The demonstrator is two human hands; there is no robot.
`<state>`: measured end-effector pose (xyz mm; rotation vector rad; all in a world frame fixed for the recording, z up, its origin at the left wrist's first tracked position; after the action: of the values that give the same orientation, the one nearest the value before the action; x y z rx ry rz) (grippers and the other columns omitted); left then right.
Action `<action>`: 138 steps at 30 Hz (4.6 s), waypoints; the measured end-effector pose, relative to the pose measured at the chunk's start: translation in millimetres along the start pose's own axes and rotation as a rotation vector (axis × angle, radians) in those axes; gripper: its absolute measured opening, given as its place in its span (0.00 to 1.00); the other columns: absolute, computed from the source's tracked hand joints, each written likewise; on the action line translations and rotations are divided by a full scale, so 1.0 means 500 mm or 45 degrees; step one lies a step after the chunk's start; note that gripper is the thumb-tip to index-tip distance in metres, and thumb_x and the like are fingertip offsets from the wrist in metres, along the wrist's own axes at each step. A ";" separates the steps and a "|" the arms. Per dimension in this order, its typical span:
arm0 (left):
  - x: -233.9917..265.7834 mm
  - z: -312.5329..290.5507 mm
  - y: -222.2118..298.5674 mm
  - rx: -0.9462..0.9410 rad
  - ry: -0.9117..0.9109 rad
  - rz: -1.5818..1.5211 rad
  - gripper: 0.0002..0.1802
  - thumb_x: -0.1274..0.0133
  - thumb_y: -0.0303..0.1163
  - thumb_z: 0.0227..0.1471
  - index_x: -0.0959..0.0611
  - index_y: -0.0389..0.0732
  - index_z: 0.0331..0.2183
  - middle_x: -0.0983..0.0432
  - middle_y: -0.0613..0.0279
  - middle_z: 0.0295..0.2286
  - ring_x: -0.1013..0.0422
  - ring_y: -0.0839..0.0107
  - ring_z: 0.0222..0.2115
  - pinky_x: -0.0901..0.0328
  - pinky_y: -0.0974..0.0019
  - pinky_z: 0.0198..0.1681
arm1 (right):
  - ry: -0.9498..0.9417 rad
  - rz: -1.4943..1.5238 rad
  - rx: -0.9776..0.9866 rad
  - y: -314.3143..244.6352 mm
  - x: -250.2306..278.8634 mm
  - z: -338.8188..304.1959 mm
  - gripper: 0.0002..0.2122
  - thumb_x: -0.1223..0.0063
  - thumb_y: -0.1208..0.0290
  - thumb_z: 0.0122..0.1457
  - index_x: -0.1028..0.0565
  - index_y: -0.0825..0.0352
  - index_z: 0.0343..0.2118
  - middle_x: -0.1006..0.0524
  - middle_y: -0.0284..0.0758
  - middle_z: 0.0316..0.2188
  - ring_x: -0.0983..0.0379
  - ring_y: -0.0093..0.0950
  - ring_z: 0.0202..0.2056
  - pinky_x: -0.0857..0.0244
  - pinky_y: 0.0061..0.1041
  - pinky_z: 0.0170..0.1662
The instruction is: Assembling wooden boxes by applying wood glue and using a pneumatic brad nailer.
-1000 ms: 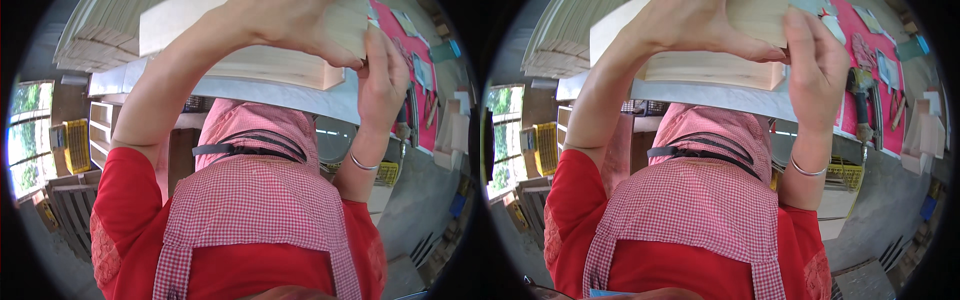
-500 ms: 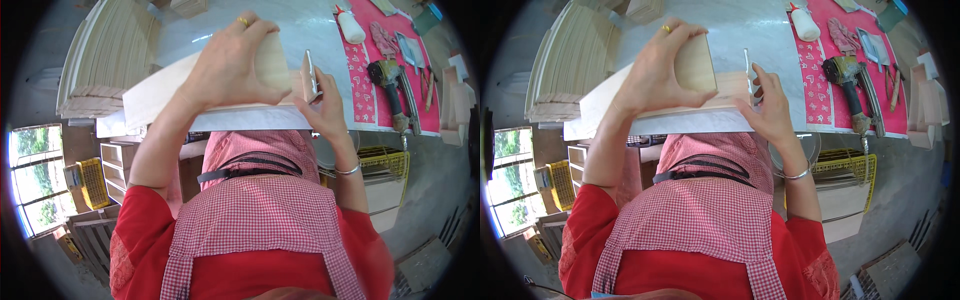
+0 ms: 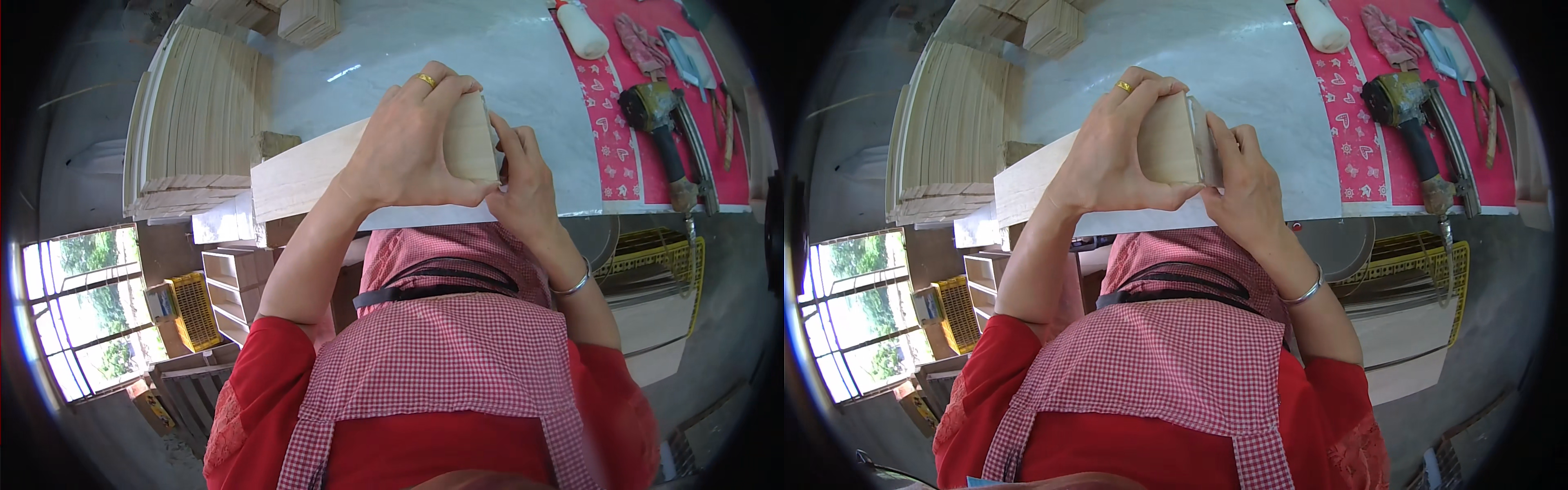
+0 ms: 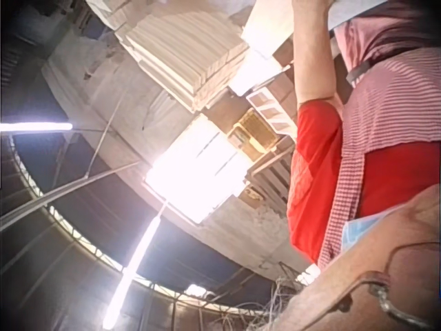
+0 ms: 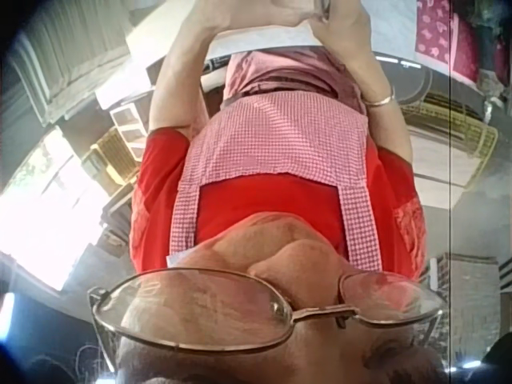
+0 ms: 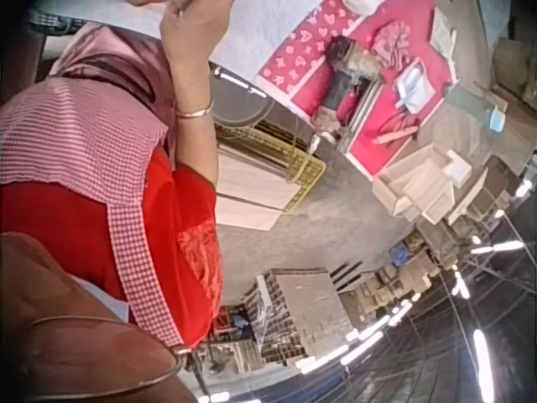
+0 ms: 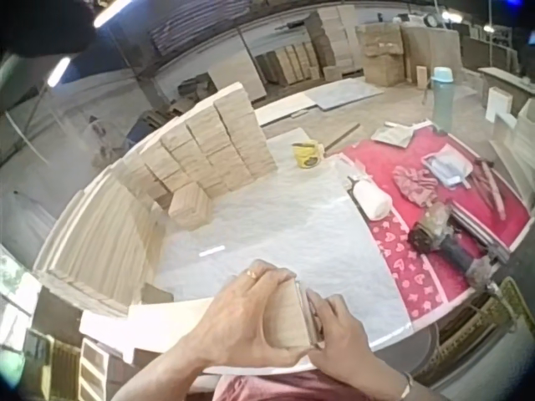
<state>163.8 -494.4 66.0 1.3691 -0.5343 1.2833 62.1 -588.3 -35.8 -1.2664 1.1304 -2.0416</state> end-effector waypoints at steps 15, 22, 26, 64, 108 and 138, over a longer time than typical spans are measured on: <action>-0.015 0.006 -0.010 -0.014 -0.037 -0.031 0.45 0.32 0.42 0.23 0.27 0.35 0.47 0.31 0.52 0.42 0.30 0.53 0.39 0.33 0.56 0.42 | 0.007 -0.045 0.019 -0.002 -0.001 0.000 0.37 0.36 0.80 0.41 0.37 0.65 0.59 0.33 0.41 0.40 0.26 0.43 0.35 0.29 0.38 0.35; -0.017 0.006 -0.009 0.013 -0.057 -0.027 0.45 0.32 0.42 0.23 0.27 0.35 0.47 0.31 0.51 0.42 0.30 0.53 0.39 0.33 0.56 0.42 | 0.014 -0.086 0.030 -0.004 -0.002 -0.003 0.37 0.37 0.81 0.41 0.37 0.66 0.59 0.33 0.42 0.40 0.26 0.43 0.34 0.29 0.37 0.35; -0.020 0.002 -0.011 -0.018 -0.052 -0.048 0.45 0.32 0.42 0.23 0.27 0.34 0.47 0.30 0.51 0.42 0.30 0.53 0.39 0.32 0.56 0.43 | 0.035 -0.088 0.044 -0.005 -0.002 -0.007 0.37 0.37 0.81 0.41 0.37 0.66 0.59 0.33 0.42 0.40 0.26 0.43 0.36 0.29 0.38 0.36; -0.019 0.005 -0.011 0.057 -0.075 -0.008 0.45 0.31 0.41 0.21 0.26 0.33 0.46 0.31 0.51 0.41 0.30 0.56 0.41 0.31 0.58 0.43 | 0.481 0.407 0.318 -0.068 0.037 -0.034 0.32 0.38 0.82 0.40 0.33 0.72 0.53 0.28 0.45 0.45 0.30 0.43 0.46 0.37 0.37 0.52; -0.042 -0.013 -0.038 -0.014 0.106 0.025 0.45 0.34 0.49 0.26 0.25 0.32 0.46 0.28 0.49 0.42 0.29 0.54 0.43 0.35 0.56 0.46 | -0.133 -1.035 -0.547 0.104 0.438 0.079 0.17 0.42 0.73 0.50 0.28 0.75 0.42 0.21 0.48 0.32 0.22 0.40 0.35 0.30 0.38 0.39; -0.036 -0.022 -0.025 -0.034 0.106 0.121 0.45 0.32 0.51 0.30 0.25 0.33 0.47 0.28 0.51 0.41 0.28 0.55 0.42 0.35 0.56 0.44 | -0.614 -0.799 0.065 -0.288 0.282 0.051 0.22 0.27 0.69 0.46 0.24 0.72 0.42 0.19 0.39 0.38 0.22 0.26 0.38 0.28 0.27 0.42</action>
<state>165.0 -487.6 42.5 1.2748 -0.5627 1.3993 23.9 -625.0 160.5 -2.1326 0.4861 -1.9581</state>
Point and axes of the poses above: each hand's wrist, its own z-axis towards the middle knuckle, its own x-axis out of the back of the hand, y = z × x, the point moved 5 cm from there along z, towards the middle knuckle
